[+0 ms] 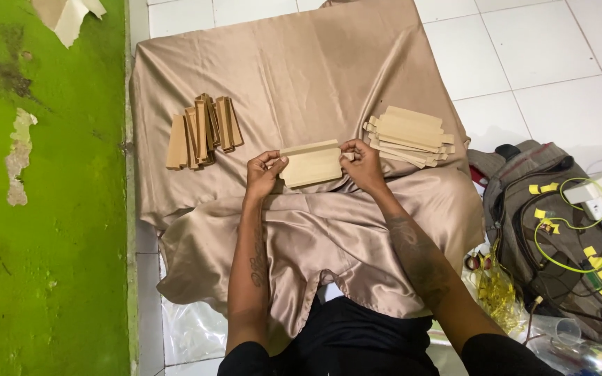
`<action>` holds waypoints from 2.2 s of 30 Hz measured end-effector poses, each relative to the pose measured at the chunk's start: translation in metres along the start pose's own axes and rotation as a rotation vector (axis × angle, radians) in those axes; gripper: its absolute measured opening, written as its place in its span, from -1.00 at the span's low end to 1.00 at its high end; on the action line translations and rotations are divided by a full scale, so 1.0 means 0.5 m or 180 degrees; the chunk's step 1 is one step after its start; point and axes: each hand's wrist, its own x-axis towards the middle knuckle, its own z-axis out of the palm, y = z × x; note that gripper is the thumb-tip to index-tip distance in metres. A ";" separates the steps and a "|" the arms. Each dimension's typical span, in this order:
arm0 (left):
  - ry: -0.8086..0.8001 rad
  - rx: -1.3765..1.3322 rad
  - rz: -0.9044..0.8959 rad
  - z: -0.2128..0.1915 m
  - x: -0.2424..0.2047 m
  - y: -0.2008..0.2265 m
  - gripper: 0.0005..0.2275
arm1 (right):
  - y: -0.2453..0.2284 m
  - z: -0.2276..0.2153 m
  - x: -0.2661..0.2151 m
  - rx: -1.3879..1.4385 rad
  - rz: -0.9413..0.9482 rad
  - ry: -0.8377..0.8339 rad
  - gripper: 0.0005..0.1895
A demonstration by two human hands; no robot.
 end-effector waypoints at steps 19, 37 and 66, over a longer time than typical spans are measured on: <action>0.0080 0.4514 0.2727 0.053 0.000 -0.023 -0.93 | -0.086 0.014 -0.003 -0.3211 -0.2302 -0.0388 -0.84; 0.0064 0.4519 0.2391 0.088 -0.003 0.006 -0.92 | -0.067 0.019 0.046 -0.3761 -0.2262 -0.1049 -0.90; -0.0724 0.4930 0.1385 0.122 0.026 0.124 -0.83 | -0.124 0.062 0.187 -0.3293 0.0215 -0.2169 -0.94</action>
